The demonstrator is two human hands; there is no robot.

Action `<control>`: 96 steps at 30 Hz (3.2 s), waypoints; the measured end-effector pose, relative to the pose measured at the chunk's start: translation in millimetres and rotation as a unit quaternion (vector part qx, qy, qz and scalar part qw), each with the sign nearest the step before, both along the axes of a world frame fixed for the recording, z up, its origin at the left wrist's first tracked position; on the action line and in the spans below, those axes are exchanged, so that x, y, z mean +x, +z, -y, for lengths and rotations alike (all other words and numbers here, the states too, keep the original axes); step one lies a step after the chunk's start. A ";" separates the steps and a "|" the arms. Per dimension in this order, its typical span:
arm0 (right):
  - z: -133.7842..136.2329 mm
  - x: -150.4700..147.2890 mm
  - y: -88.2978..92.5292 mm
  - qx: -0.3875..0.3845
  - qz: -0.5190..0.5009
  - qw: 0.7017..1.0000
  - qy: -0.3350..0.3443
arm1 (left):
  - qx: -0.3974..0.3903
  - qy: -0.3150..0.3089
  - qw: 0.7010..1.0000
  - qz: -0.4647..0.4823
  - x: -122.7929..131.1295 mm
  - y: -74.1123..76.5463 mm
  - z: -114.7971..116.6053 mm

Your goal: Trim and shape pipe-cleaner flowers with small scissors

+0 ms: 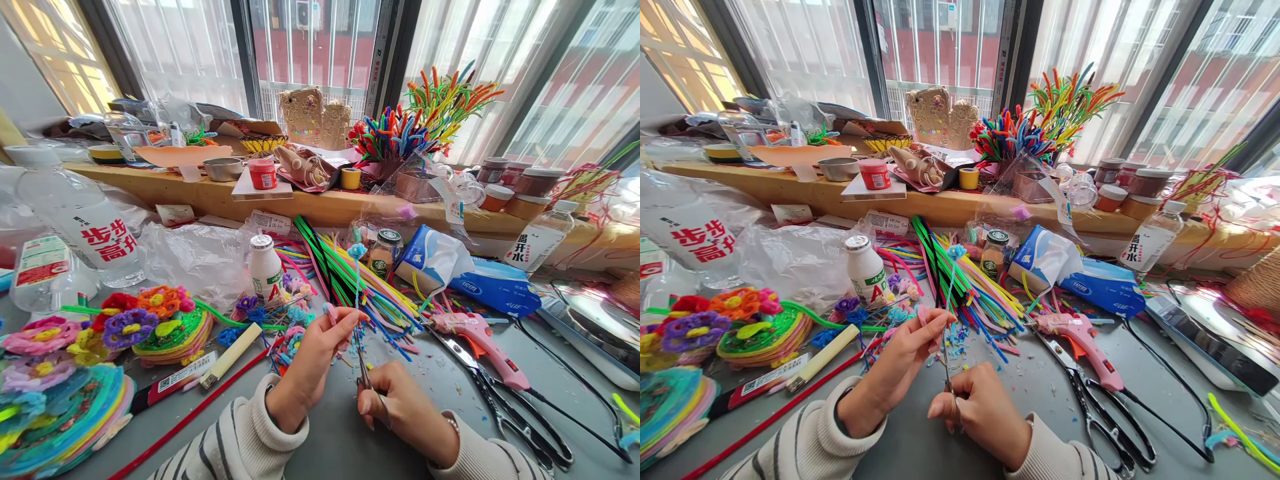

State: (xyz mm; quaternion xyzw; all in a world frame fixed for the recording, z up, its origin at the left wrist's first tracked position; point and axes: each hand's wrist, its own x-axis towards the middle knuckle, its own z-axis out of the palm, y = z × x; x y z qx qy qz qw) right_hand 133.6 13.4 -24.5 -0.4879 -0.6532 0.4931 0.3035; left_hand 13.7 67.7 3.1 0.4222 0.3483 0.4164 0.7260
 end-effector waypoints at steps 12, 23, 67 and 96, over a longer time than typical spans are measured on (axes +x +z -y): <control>-0.3 0.6 -1.8 0.002 0.005 1.000 -0.018 | 0.007 -0.004 1.000 0.009 0.4 -0.6 -0.7; -1.2 -2.2 -2.2 0.024 0.009 0.999 -0.046 | -0.038 0.005 0.997 0.063 -0.2 -0.3 -1.1; -2.1 10.5 -3.3 0.042 -0.031 0.995 0.090 | 0.134 0.026 0.985 -0.103 -0.2 8.9 -0.6; -2.6 9.9 -3.5 0.009 -0.040 0.997 0.062 | 0.001 0.046 0.997 0.060 -1.7 1.1 -5.9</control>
